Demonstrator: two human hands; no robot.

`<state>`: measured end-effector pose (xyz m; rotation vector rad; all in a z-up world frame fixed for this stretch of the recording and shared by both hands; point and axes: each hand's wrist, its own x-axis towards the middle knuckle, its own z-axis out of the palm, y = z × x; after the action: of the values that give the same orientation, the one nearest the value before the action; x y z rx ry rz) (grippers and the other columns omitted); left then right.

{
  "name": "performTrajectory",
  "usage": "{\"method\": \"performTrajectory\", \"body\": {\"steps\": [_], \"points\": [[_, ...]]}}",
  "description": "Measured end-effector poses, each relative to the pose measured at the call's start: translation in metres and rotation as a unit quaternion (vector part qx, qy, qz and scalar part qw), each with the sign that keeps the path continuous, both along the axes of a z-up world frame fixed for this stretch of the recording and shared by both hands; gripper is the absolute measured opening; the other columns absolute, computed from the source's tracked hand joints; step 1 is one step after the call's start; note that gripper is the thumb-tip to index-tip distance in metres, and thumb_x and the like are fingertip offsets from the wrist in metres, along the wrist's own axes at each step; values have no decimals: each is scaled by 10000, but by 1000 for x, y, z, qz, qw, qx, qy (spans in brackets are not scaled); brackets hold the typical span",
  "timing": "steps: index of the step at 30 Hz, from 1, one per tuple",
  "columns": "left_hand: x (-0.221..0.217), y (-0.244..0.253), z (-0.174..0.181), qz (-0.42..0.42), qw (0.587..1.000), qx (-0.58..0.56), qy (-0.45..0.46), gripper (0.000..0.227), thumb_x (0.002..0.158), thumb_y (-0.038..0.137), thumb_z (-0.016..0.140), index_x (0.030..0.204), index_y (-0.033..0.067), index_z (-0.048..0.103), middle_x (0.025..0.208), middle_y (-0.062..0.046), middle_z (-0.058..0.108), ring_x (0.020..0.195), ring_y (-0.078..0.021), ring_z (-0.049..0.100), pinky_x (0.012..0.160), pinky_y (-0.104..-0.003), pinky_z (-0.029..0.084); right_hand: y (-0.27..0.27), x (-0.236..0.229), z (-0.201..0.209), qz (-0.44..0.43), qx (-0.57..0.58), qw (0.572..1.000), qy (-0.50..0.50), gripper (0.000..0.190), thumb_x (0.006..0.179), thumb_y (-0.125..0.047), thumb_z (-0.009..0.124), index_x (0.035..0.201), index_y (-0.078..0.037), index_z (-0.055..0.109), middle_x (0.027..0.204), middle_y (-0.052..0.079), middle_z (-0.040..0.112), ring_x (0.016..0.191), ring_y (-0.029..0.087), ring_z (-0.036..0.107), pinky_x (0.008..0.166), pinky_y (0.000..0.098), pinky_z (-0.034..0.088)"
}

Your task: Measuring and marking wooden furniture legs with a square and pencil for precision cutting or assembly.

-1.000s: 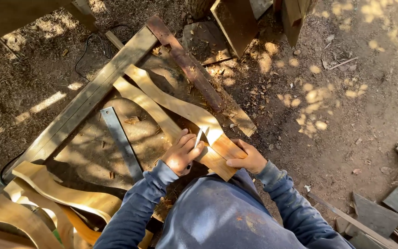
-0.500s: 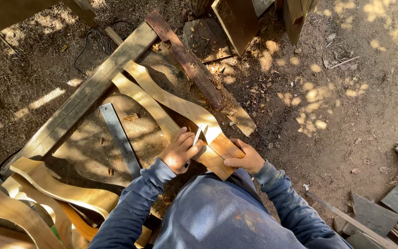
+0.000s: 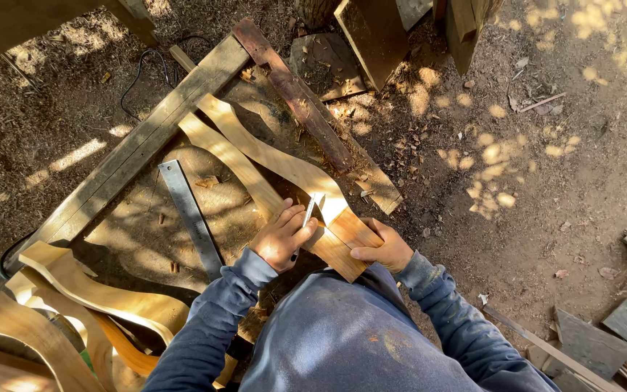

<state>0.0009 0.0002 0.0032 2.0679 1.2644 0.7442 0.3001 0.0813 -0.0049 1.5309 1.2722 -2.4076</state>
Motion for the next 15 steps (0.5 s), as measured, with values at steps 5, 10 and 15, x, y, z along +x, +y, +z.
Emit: {"method": "performTrajectory", "body": {"steps": [5, 10, 15], "points": [[2, 4, 53, 79, 987, 64, 125, 721, 641, 246, 773, 1305, 39, 583, 1321, -196, 593, 1310, -412, 493, 1163, -583, 313, -1, 1, -4, -3, 24, 999, 37, 820, 735, -261, 872, 1416, 3, 497, 1195, 76, 655, 1052, 156, 640, 886, 310, 557], [24, -32, 112, 161, 950, 3, -267, 470, 979, 431, 681, 1205, 24, 618, 980, -102, 708, 1029, -282, 621, 852, -427, 501, -5, 1, -19, -12, 43, 998, 48, 807, 734, -227, 872, 1415, 4, 504, 1247, 58, 641, 1138, 160, 621, 994, 319, 522], [87, -72, 236, 205, 754, -113, -613, 396, 991, 411, 622, 947, 30, 719, 808, -66, 726, 714, -199, 696, 660, -333, 570, -6, 4, -26, -47, 9, 997, 63, 786, 734, -148, 874, 1413, 6, 507, 1247, 53, 630, 1133, 163, 613, 969, 337, 521]]}}
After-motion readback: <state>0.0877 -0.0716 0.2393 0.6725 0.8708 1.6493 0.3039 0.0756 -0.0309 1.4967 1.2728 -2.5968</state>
